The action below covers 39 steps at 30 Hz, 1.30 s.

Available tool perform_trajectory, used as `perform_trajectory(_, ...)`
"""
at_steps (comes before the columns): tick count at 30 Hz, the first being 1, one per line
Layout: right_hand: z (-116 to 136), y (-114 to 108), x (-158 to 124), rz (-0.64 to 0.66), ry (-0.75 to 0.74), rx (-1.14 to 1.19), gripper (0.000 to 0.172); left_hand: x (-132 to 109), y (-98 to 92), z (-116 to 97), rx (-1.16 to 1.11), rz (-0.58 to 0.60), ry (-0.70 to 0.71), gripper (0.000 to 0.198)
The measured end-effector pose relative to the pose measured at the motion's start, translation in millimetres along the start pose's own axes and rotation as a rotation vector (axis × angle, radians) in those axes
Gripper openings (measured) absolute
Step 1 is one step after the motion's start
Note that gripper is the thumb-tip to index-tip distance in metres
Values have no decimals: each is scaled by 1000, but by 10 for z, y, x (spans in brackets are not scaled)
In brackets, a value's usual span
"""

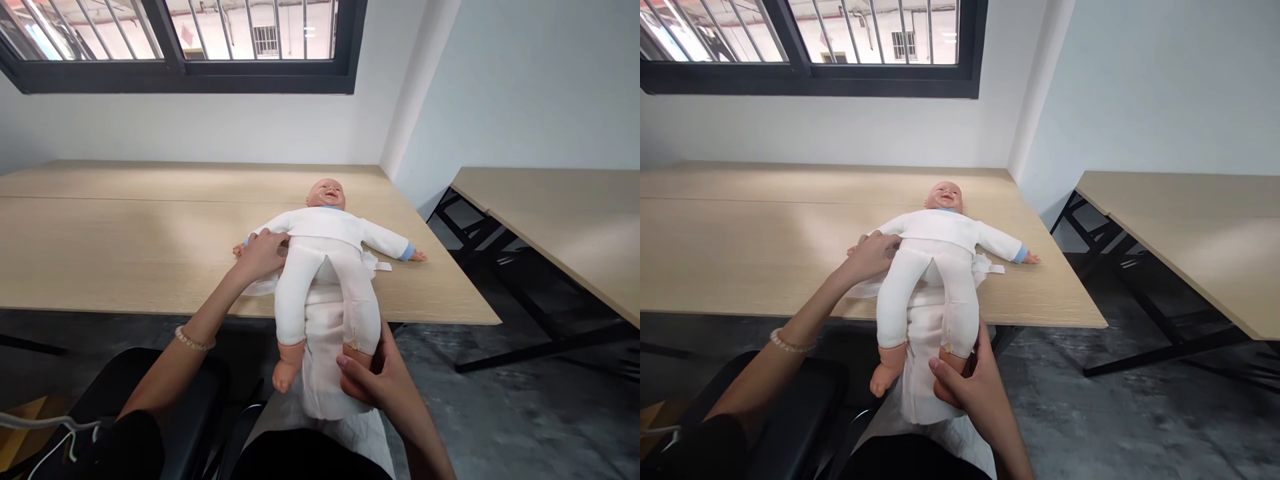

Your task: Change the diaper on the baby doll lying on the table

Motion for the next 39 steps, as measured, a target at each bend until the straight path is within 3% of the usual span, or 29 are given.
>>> perform_trajectory(3, -40, -7, 1, 17, 22, -7, 78, -291, -114, -135, 116, -133, -71, 27)
perform_trajectory(6, -97, -20, 0, 8, 33, -6, 80, -761, -115, -358, 7, -285, -93, 31)
perform_trajectory(9, -169, -23, -3, -13, 42, -17, 83, -1227, 102, -530, -164, -340, -131, 50)
perform_trajectory(12, -229, -5, -10, -27, 69, -21, 83, -1503, 334, -621, -139, -361, -177, 82)
perform_trajectory(15, -282, 27, -10, -15, 95, -30, 75, -1544, 466, -649, -135, -275, -166, 84)
perform_trajectory(19, -359, -45, 7, -74, 57, -191, 60, -1486, 423, -570, -114, -236, -140, 68)
perform_trajectory(23, -358, -249, -6, -187, 0, -419, 55, -1523, 308, -524, 91, -351, -38, 50)
perform_trajectory(25, -264, -367, -34, -265, -47, -525, 56, -1580, 324, -562, 201, -372, 45, 52)
perform_trajectory(28, -99, -506, -68, -347, -75, -679, 63, -1680, 433, -628, 381, -375, 70, 65)
perform_trajectory(32, 19, -590, -52, -340, -100, -843, 63, -1788, 643, -678, 524, -462, 3, 78)
perform_trajectory(36, -20, -662, -38, -340, -68, -849, 65, -1816, 876, -685, 526, -617, 159, 87)
perform_trajectory(39, -68, -715, -51, -333, -46, -824, 65, -1796, 969, -606, 514, -719, 195, 91)
Point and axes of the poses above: each hand's wrist, its own x-axis towards the middle knuckle, its own y-axis out of the palm, z = x × y, the point moved 6 cm from there along x, towards the middle knuckle, and after that the axes turned 10 degrees about x, right-handed, at the moved point
